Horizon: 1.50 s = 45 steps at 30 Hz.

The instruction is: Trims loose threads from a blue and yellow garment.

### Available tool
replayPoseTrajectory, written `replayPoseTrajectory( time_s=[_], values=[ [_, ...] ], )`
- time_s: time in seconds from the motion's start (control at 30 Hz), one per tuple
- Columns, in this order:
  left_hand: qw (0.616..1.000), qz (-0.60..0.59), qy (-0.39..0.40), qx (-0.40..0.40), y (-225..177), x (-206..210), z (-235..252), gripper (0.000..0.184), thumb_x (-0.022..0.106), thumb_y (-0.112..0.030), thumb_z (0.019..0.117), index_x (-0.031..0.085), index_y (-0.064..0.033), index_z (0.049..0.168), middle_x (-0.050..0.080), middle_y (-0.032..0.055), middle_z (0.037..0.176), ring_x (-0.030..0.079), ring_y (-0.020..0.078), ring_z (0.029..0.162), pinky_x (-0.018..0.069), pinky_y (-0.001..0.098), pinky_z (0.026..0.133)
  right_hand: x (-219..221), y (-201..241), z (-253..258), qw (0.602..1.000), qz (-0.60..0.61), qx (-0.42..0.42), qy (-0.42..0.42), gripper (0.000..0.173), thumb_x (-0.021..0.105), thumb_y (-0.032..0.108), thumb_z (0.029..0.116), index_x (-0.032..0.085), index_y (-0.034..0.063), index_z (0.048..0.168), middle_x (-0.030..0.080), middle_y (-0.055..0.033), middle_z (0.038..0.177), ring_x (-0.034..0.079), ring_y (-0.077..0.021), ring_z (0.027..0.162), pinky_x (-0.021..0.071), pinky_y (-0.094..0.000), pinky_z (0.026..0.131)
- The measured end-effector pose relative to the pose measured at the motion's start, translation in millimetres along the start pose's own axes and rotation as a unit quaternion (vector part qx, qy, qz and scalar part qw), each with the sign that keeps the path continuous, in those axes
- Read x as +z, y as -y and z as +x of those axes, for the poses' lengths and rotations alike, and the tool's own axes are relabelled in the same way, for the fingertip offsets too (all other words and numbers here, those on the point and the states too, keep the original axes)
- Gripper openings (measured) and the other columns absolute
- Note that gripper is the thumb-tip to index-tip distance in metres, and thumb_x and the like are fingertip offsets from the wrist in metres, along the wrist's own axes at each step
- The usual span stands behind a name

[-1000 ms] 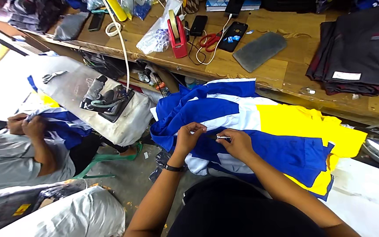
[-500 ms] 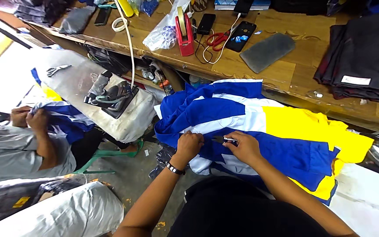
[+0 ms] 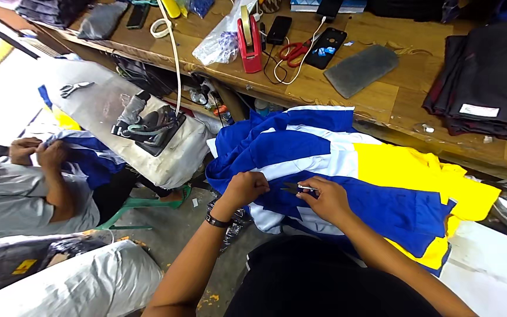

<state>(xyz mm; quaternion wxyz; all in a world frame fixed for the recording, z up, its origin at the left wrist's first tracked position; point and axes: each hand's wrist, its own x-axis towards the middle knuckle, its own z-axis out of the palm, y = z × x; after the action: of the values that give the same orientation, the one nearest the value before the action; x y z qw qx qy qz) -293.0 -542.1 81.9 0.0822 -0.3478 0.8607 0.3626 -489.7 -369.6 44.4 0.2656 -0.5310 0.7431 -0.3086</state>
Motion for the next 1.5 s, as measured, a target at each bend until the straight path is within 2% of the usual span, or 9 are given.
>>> replayPoseTrajectory(
  time_s=[0.13, 0.3, 0.47, 0.63, 0.73, 0.97, 1.27, 1.37, 1.5],
  values=[
    [1.0, -0.019, 0.0, -0.011, -11, -9, -2, 0.012, 0.067, -0.014, 0.0994, 0.072, -0.0034, 0.099, 0.073, 0.0059, 0.081, 0.071, 0.018, 0.076, 0.0573, 0.0445, 0.08, 2, 7, 0, 1.0, 0.005, 0.0, -0.003, 0.027, 0.071, 0.028, 0.0952, 0.077, 0.0092, 0.114, 0.074, -0.0079, 0.101, 0.068, -0.0244, 0.083, 0.0528, -0.0491, 0.074],
    [1.0, 0.01, -0.004, 0.015, -16, -10, -1, 0.01, 0.074, -0.017, 0.0945, 0.077, -0.0074, 0.097, 0.073, 0.0066, 0.082, 0.069, 0.0219, 0.078, 0.0541, 0.0502, 0.078, 5, 11, -1, 1.0, -0.001, 0.011, -0.002, 0.026, 0.071, 0.028, 0.095, 0.077, 0.0105, 0.114, 0.074, -0.0067, 0.101, 0.068, -0.0239, 0.085, 0.0526, -0.0493, 0.075],
    [0.999, 0.036, 0.018, 0.035, -19, -13, 0, 0.011, 0.067, -0.012, 0.0979, 0.075, -0.0055, 0.093, 0.073, 0.0075, 0.082, 0.07, 0.0225, 0.078, 0.0546, 0.0499, 0.079, 6, 9, -3, 1.0, 0.008, 0.017, -0.014, 0.025, 0.071, 0.028, 0.0947, 0.077, 0.0105, 0.112, 0.074, -0.006, 0.1, 0.068, -0.0227, 0.084, 0.0525, -0.0479, 0.075],
    [0.993, 0.09, 0.078, 0.022, -24, -13, 5, 0.013, 0.071, -0.019, 0.0961, 0.077, -0.0063, 0.095, 0.074, 0.0109, 0.087, 0.07, 0.0287, 0.089, 0.0518, 0.0559, 0.085, 6, 9, -8, 1.0, 0.012, 0.021, -0.021, 0.026, 0.071, 0.028, 0.0946, 0.077, 0.0105, 0.113, 0.074, -0.0048, 0.099, 0.066, -0.0205, 0.08, 0.0516, -0.0458, 0.072],
    [0.994, 0.071, 0.072, 0.032, -22, -9, 6, 0.014, 0.064, -0.015, 0.0999, 0.073, -0.0033, 0.099, 0.073, 0.012, 0.088, 0.07, 0.0286, 0.087, 0.0531, 0.0543, 0.084, 7, 9, -12, 0.999, 0.016, 0.022, -0.022, 0.026, 0.071, 0.028, 0.0944, 0.077, 0.0108, 0.113, 0.074, -0.0046, 0.1, 0.067, -0.02, 0.081, 0.0524, -0.0451, 0.072],
    [0.999, 0.03, 0.022, 0.033, -23, -6, 5, 0.013, 0.062, -0.014, 0.1014, 0.07, -0.0037, 0.104, 0.071, 0.0103, 0.082, 0.068, 0.026, 0.077, 0.0536, 0.0518, 0.076, 9, 16, -18, 0.999, 0.001, 0.031, -0.034, 0.023, 0.07, 0.026, 0.0943, 0.078, 0.01, 0.109, 0.075, -0.0069, 0.101, 0.069, -0.0235, 0.083, 0.0533, -0.0492, 0.073],
    [0.999, 0.025, 0.004, 0.044, -23, -6, 4, 0.013, 0.062, -0.014, 0.102, 0.071, -0.0053, 0.104, 0.072, 0.008, 0.082, 0.069, 0.024, 0.077, 0.0542, 0.0513, 0.076, 7, 19, -12, 0.999, -0.006, 0.042, -0.015, 0.02, 0.068, 0.025, 0.0965, 0.078, 0.0102, 0.105, 0.076, -0.008, 0.103, 0.071, -0.0267, 0.091, 0.0525, -0.0537, 0.077],
    [0.996, -0.037, -0.066, 0.053, -19, -10, -1, 0.011, 0.061, -0.01, 0.1014, 0.069, -0.0028, 0.105, 0.074, 0.0093, 0.086, 0.071, 0.0234, 0.078, 0.057, 0.0506, 0.077, -4, 5, -12, 0.998, 0.026, 0.051, -0.032, 0.027, 0.067, 0.026, 0.0977, 0.07, 0.0049, 0.114, 0.07, -0.0132, 0.096, 0.068, -0.031, 0.085, 0.0526, -0.0567, 0.074],
    [0.963, -0.198, -0.174, 0.051, -8, -15, -8, 0.018, 0.055, -0.009, 0.1046, 0.062, 0.0038, 0.115, 0.071, 0.0136, 0.094, 0.071, 0.019, 0.082, 0.0603, 0.0412, 0.081, -34, -39, -25, 0.989, 0.022, 0.105, -0.106, 0.039, 0.063, 0.031, 0.0997, 0.058, 0.0015, 0.126, 0.066, -0.0194, 0.093, 0.065, -0.038, 0.081, 0.0511, -0.0618, 0.071]
  ],
)
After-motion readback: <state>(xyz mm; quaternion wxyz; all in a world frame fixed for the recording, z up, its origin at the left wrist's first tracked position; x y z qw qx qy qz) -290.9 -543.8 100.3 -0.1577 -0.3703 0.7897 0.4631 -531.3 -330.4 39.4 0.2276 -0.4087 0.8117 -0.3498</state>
